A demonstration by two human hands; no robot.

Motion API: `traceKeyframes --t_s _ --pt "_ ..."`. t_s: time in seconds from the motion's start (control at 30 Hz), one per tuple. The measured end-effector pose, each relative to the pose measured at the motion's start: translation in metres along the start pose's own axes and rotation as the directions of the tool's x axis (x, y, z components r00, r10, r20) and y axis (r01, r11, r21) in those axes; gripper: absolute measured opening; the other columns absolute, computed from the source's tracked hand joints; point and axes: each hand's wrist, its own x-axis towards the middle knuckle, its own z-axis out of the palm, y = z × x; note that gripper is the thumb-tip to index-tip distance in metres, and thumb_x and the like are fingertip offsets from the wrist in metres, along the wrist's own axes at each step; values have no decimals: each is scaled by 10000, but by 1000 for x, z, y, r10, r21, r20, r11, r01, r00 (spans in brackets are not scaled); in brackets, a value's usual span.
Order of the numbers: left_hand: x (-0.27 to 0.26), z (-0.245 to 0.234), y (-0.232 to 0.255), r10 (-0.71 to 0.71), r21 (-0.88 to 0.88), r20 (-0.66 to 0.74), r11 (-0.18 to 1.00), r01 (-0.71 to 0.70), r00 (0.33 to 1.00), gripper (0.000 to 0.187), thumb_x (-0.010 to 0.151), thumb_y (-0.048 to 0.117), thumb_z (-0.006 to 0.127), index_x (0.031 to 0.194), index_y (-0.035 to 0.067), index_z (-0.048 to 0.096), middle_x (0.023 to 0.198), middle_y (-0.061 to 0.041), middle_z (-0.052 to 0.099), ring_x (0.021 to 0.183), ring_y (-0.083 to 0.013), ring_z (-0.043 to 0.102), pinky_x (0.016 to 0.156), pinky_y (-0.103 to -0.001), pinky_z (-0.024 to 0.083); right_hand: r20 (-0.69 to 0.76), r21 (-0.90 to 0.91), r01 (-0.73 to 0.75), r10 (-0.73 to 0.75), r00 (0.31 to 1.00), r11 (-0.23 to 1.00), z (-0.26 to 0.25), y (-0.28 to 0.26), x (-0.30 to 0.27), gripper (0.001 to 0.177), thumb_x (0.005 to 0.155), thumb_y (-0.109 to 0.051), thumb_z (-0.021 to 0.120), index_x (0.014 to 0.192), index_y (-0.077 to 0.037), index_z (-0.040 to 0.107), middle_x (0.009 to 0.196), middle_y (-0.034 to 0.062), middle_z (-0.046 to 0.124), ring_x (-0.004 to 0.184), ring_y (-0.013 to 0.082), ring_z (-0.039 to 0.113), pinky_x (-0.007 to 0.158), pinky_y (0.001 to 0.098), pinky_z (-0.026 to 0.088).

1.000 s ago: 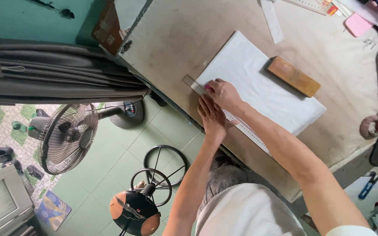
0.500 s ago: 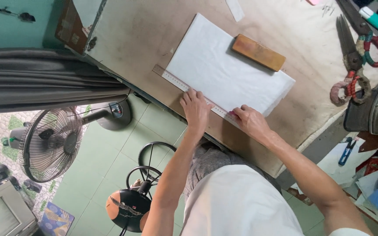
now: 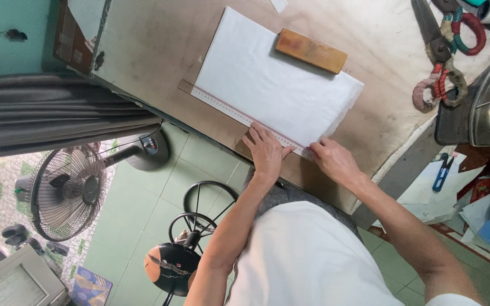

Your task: The person uses scissors to cut a long strip of white paper on a wooden workbench. They then fold the paper multiple times and use a ruler and a pink marker to draw lines on the folded sheet.

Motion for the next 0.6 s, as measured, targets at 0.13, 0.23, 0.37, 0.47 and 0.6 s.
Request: traceKeyframes --t_s 0.13,0.23,0.37,0.47,0.6 --pt "0 -2 0 8 -4 -1 1000 -8 1000 1106 628 749 713 1277 -130 543 1342 -337 497 1263 -424 475 1066 -625 336 19 -71 -87 89 996 994 -20 9 -44 85 989 -266 626 1016 -204 678 825 2 632 748 139 700 654 240 562" --pt "5 -5 -14 15 -34 -37 999 -16 999 1058 616 740 728 1214 -120 583 1290 -323 520 1210 -421 506 1038 -611 366 -47 230 -210 226 973 950 -11 18 -73 177 1017 -273 598 1070 -120 667 846 104 630 755 267 710 639 346 573" --pt "42 -11 -79 -111 -305 -173 951 54 979 629 891 625 603 1084 29 648 1109 -151 576 999 -317 597 936 -527 421 -121 774 -280 567 815 567 19 18 -107 269 1120 -267 531 1118 -25 648 865 157 653 783 284 692 688 389 559" --pt "79 -19 -145 -299 -414 -174 887 206 938 483 1023 480 541 1263 63 577 1285 -178 510 1114 -360 573 967 -531 415 -132 934 -168 740 660 316 51 12 -120 245 1141 -177 538 1129 61 590 893 205 622 773 288 670 697 425 570" --pt "131 34 -235 -406 -580 -113 768 272 907 615 1123 454 415 1557 36 292 1568 -228 268 1407 -448 363 1118 -601 316 -174 968 -58 824 539 242 76 12 -123 209 1152 -139 578 1148 71 579 959 174 540 813 275 654 697 411 575"
